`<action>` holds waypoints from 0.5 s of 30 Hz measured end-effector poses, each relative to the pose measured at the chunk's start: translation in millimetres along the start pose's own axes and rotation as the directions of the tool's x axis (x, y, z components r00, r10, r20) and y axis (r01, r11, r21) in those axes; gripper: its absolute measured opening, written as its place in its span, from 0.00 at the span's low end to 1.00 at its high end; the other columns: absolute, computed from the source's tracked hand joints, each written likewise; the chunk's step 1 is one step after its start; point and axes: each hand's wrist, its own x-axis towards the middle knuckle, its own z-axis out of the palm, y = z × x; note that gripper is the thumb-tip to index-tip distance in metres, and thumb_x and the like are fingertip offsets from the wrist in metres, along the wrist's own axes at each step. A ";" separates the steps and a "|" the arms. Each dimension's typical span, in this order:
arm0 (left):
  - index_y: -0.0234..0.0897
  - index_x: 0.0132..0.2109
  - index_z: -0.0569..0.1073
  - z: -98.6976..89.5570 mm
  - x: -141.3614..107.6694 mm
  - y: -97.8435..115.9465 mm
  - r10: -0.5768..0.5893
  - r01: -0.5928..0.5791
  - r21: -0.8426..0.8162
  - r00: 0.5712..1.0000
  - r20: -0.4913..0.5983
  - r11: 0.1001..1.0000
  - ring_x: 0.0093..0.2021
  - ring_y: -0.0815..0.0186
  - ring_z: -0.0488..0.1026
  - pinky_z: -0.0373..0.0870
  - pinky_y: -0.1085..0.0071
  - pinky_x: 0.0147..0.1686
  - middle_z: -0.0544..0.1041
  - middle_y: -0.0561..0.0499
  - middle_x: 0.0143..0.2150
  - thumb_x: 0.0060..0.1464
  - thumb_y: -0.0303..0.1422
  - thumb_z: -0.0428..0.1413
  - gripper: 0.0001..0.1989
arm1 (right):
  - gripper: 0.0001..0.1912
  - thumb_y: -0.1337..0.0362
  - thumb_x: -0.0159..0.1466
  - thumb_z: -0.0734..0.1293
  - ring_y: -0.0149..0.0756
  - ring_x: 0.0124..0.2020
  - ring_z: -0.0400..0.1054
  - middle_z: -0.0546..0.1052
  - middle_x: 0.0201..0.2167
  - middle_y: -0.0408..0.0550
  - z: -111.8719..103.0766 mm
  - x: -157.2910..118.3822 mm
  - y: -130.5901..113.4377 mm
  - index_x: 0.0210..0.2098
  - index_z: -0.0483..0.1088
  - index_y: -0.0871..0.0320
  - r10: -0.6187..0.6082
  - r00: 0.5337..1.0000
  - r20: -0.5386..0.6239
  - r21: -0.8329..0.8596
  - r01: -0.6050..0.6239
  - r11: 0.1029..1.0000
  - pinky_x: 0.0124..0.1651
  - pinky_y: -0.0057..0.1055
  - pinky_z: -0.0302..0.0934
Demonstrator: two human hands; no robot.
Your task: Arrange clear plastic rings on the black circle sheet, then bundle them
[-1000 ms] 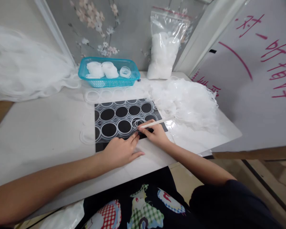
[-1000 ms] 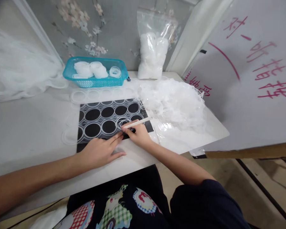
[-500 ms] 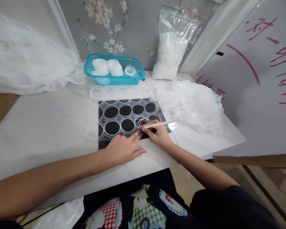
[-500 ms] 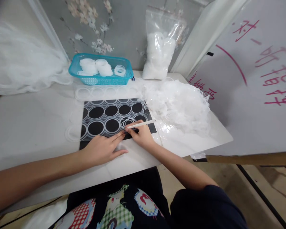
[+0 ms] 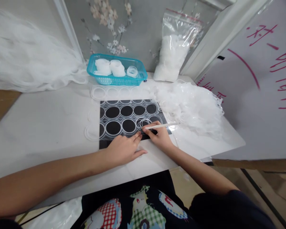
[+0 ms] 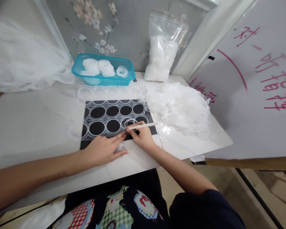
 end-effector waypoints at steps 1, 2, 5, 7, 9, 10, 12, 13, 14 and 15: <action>0.34 0.65 0.62 -1.0 -0.2 -0.2 0.001 -0.001 -0.018 1.000 -0.004 1.000 0.46 0.50 0.77 0.74 0.60 0.37 0.63 0.40 0.65 0.63 0.53 0.41 0.34 | 0.08 0.62 0.64 0.65 0.44 0.43 0.69 0.81 0.35 0.46 1.9 -3.6 -1.0 0.35 0.78 0.52 -0.035 0.999 -0.003 -0.069 0.034 0.997 0.45 0.40 0.65; 0.33 0.65 0.63 -2.3 -0.4 -0.3 0.002 -0.002 -0.040 1.000 -0.008 0.999 0.47 0.50 0.77 0.74 0.59 0.37 0.64 0.40 0.65 0.62 0.53 0.42 0.34 | 0.09 0.62 0.65 0.64 0.44 0.43 0.68 0.82 0.35 0.46 4.0 -7.2 -2.0 0.36 0.78 0.51 -0.075 0.997 -0.008 -0.155 0.073 0.985 0.46 0.41 0.63; 0.32 0.65 0.62 -6.7 -1.1 -0.6 0.006 -0.008 -0.109 1.000 -0.021 0.994 0.48 0.49 0.76 0.73 0.58 0.39 0.65 0.40 0.64 0.61 0.51 0.46 0.34 | 0.11 0.66 0.65 0.63 0.46 0.48 0.66 0.82 0.37 0.45 6.4 -6.6 -2.4 0.40 0.77 0.50 -0.213 0.975 0.056 -0.408 0.217 0.887 0.50 0.44 0.56; 0.32 0.65 0.62 -9.3 -0.9 -1.2 0.008 -0.009 -0.135 1.000 -0.005 0.991 0.50 0.48 0.75 0.73 0.56 0.40 0.65 0.40 0.65 0.60 0.51 0.48 0.34 | 0.12 0.68 0.63 0.63 0.48 0.50 0.65 0.81 0.36 0.48 -1.6 13.9 3.1 0.42 0.77 0.52 -0.233 0.966 0.116 -0.516 0.259 0.817 0.51 0.45 0.53; 0.33 0.64 0.63 -11.2 -0.3 -2.9 0.002 0.004 -0.152 0.999 0.039 0.988 0.52 0.48 0.74 0.73 0.55 0.42 0.62 0.41 0.66 0.59 0.53 0.48 0.35 | 0.13 0.70 0.61 0.63 0.51 0.50 0.65 0.80 0.35 0.52 -19.6 50.3 13.0 0.41 0.77 0.55 -0.163 0.986 0.021 -0.594 0.144 0.792 0.52 0.48 0.52; 0.34 0.64 0.64 -11.8 -0.2 -4.1 -0.002 0.012 -0.161 0.998 0.060 0.987 0.53 0.48 0.73 0.73 0.55 0.43 0.61 0.42 0.66 0.59 0.54 0.48 0.35 | 0.14 0.72 0.61 0.61 0.52 0.49 0.66 0.79 0.35 0.55 -30.9 70.8 18.3 0.40 0.77 0.58 -0.100 0.984 -0.150 -0.606 -0.012 0.796 0.51 0.49 0.53; 0.36 0.64 0.64 -12.4 -1.3 -6.8 0.000 0.013 -0.181 0.997 0.073 0.983 0.55 0.50 0.72 0.72 0.58 0.45 0.62 0.44 0.66 0.58 0.56 0.46 0.36 | 0.15 0.70 0.63 0.58 0.52 0.47 0.68 0.79 0.36 0.59 -50.8 104.7 25.2 0.37 0.77 0.62 0.055 0.860 -0.508 -0.430 -0.308 0.849 0.50 0.49 0.56; 0.37 0.64 0.63 -12.5 -3.0 -7.8 0.012 -0.001 -0.186 0.998 0.061 0.982 0.55 0.51 0.72 0.72 0.59 0.45 0.63 0.45 0.66 0.59 0.56 0.46 0.35 | 0.15 0.69 0.64 0.58 0.50 0.46 0.69 0.79 0.37 0.58 -56.3 114.3 25.6 0.36 0.77 0.62 0.066 0.823 -0.564 -0.334 -0.301 0.893 0.50 0.47 0.57; 0.38 0.64 0.63 -12.4 -5.5 -8.4 0.028 -0.019 -0.181 0.999 0.046 0.983 0.55 0.52 0.72 0.72 0.60 0.44 0.63 0.45 0.65 0.59 0.56 0.45 0.35 | 0.15 0.68 0.64 0.59 0.48 0.45 0.70 0.80 0.38 0.57 -57.2 117.4 23.6 0.34 0.77 0.62 0.040 0.824 -0.565 -0.277 -0.235 0.932 0.50 0.46 0.59; 0.38 0.65 0.63 -12.2 -8.9 -8.6 0.043 -0.037 -0.164 0.999 0.030 0.986 0.53 0.52 0.74 0.72 0.61 0.42 0.64 0.45 0.65 0.59 0.56 0.45 0.35 | 0.14 0.67 0.64 0.60 0.46 0.45 0.71 0.80 0.38 0.55 -53.3 114.1 19.2 0.33 0.78 0.60 -0.007 0.855 -0.518 -0.233 -0.133 0.963 0.51 0.44 0.60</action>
